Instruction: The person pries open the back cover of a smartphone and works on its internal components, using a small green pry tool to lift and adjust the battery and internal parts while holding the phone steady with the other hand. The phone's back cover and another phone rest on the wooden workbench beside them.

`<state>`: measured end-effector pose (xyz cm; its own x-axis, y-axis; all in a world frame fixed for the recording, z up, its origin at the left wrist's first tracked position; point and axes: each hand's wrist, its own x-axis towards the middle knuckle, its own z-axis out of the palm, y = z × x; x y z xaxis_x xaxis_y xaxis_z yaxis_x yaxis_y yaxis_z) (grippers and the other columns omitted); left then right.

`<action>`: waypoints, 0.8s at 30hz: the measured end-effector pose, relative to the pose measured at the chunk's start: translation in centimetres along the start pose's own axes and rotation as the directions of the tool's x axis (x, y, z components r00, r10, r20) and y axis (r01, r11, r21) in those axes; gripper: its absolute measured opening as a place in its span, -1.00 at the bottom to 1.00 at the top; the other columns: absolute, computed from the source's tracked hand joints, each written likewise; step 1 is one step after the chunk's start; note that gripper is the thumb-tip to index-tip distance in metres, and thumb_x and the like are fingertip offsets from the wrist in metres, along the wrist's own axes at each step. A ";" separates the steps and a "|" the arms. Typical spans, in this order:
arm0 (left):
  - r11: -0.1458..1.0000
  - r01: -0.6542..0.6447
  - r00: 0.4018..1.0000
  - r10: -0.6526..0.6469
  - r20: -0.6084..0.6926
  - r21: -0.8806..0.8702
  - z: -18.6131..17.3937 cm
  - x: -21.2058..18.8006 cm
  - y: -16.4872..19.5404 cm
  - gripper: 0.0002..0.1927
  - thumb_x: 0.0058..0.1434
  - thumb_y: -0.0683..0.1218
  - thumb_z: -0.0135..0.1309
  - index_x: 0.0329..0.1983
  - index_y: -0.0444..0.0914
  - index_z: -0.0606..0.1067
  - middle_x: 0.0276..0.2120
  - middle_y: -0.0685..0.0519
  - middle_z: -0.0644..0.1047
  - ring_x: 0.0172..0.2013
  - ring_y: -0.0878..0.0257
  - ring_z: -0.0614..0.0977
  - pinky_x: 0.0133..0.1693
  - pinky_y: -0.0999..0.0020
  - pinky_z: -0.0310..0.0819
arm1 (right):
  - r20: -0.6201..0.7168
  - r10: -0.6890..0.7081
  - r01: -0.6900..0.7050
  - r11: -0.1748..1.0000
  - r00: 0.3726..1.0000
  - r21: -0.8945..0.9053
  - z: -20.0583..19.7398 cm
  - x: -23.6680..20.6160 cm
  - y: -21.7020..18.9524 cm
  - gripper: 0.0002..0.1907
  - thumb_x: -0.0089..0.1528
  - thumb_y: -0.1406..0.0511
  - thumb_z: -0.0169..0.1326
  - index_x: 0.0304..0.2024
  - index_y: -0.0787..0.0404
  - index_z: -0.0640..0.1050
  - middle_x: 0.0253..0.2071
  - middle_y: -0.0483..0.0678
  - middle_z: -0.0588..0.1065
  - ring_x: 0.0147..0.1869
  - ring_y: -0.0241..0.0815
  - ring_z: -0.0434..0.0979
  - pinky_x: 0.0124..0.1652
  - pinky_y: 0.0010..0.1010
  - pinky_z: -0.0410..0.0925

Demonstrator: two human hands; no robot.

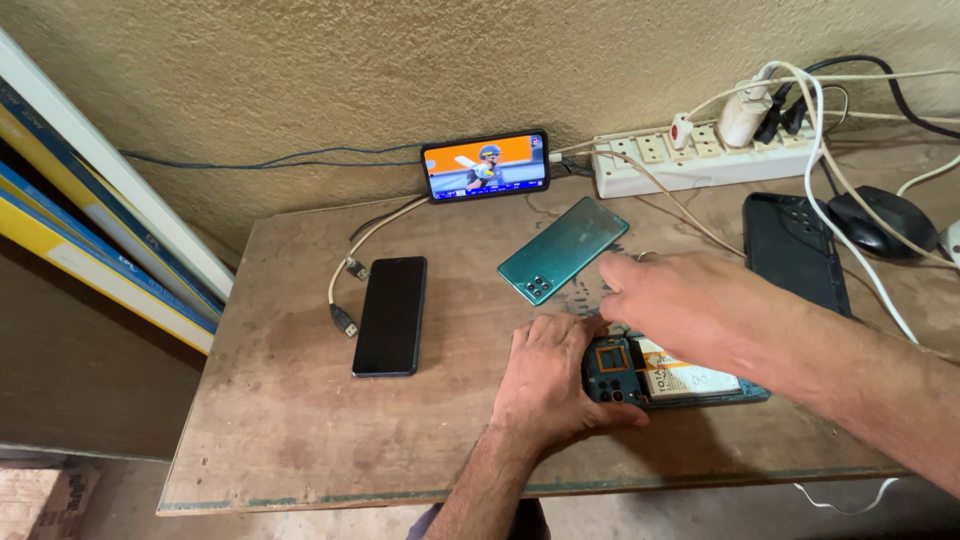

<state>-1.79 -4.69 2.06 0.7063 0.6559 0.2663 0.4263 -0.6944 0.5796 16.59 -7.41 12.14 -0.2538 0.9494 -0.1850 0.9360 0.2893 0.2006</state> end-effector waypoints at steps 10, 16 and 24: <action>0.999 -0.033 0.999 0.033 -0.042 0.006 -0.2 0.0 0.4 0.09 -0.29 0.33 0.46 0.30 -0.22 0.40 0.13 -0.08 0.45 0.21 -0.03 0.38 0.22 0.00 0.16 | 0.048 -0.004 0.007 0.999 0.999 -0.050 0.4 0.5 0.4 -0.79 0.23 0.13 0.13 -0.27 0.10 0.63 -0.17 -0.02 0.51 -0.13 0.07 0.62 -0.17 -0.08 0.50; 0.995 0.093 0.993 -0.091 0.081 -0.022 -0.4 0.3 0.7 0.30 -0.29 0.33 0.46 0.48 -0.24 0.17 0.12 -0.01 0.47 0.19 0.02 0.38 0.25 0.05 0.14 | -0.063 0.028 -0.022 0.995 0.998 0.094 0.9 0.7 0.4 -0.66 0.15 0.10 0.20 -0.15 0.15 0.58 -0.25 0.03 0.55 -0.16 0.11 0.63 -0.21 -0.07 0.49; 0.993 0.093 0.994 -0.089 0.055 -0.066 -0.2 0.4 0.4 0.42 -0.33 0.34 0.49 0.50 -0.32 0.06 0.15 0.01 0.51 0.24 -0.01 0.37 0.29 0.04 0.12 | -0.112 -0.020 0.024 0.999 0.993 0.034 1.4 0.9 0.6 -0.74 0.11 0.16 0.22 -0.23 0.15 0.63 -0.18 0.03 0.55 -0.13 0.09 0.64 -0.17 -0.08 0.50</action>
<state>-1.47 -4.58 2.56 0.6952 0.6982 0.1709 0.4520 -0.6095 0.6513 17.23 -6.60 10.74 -0.2981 0.9512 -0.0799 0.9374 0.3075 0.1635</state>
